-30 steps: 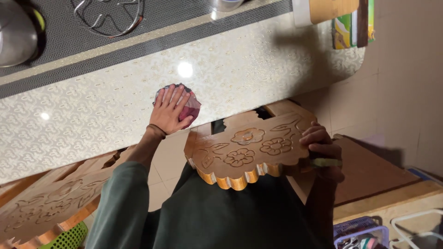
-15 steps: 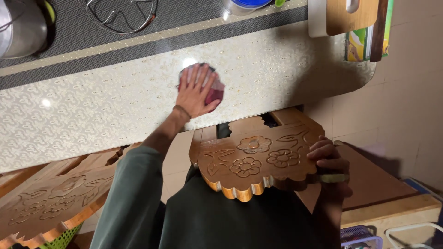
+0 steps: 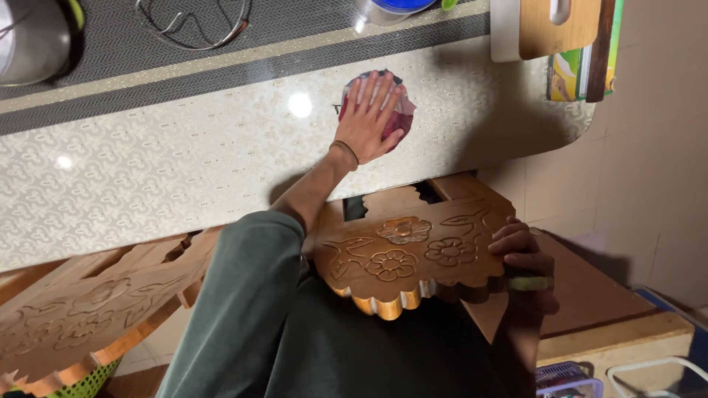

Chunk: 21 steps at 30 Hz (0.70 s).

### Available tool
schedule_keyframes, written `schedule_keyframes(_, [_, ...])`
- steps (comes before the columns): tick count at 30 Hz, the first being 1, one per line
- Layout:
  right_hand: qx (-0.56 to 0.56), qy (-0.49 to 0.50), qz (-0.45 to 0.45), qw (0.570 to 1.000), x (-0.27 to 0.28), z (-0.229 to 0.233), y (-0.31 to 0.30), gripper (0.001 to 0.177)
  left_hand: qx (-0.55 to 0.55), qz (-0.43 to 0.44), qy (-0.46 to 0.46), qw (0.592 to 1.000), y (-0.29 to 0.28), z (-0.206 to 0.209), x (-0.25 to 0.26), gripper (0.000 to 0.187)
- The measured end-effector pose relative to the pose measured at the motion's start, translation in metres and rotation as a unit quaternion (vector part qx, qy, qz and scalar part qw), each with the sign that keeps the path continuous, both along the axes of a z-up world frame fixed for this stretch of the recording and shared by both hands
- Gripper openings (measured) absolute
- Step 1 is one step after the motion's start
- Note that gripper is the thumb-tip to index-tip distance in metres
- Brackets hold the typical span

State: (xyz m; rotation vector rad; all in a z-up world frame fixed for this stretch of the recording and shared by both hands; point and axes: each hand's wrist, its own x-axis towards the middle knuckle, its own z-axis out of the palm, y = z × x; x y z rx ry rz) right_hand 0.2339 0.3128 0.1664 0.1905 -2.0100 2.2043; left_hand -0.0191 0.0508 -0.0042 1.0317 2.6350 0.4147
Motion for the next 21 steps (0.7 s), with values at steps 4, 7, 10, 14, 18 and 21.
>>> schedule_keyframes(4, [0.013,0.001,-0.023,1.0,0.002,0.0,-0.005,0.063,0.045,-0.019,0.021,0.999,-0.015,0.001,0.012,0.082])
schedule_keyframes(7, [0.016,0.011,-0.033,0.999,0.002,-0.003,-0.003,0.059,0.047,-0.031,0.01,0.998,-0.031,0.001,0.022,0.082])
schedule_keyframes(10, [0.017,0.026,-0.023,0.999,-0.003,-0.002,-0.004,0.06,0.02,-0.034,-0.002,0.999,-0.052,0.004,0.032,0.082])
schedule_keyframes(14, [0.025,0.04,-0.003,0.999,-0.006,-0.001,-0.002,0.064,-0.045,-0.011,-0.056,0.997,-0.078,0.009,0.043,0.082])
schedule_keyframes(18, [0.03,0.025,0.002,0.999,0.002,-0.006,0.003,0.058,-0.095,0.01,-0.046,0.994,-0.108,-0.002,0.067,0.083])
schedule_keyframes(21, [0.025,0.018,-0.002,1.0,0.0,-0.006,0.001,0.059,-0.082,0.074,-0.063,0.992,-0.128,-0.004,0.086,0.082])
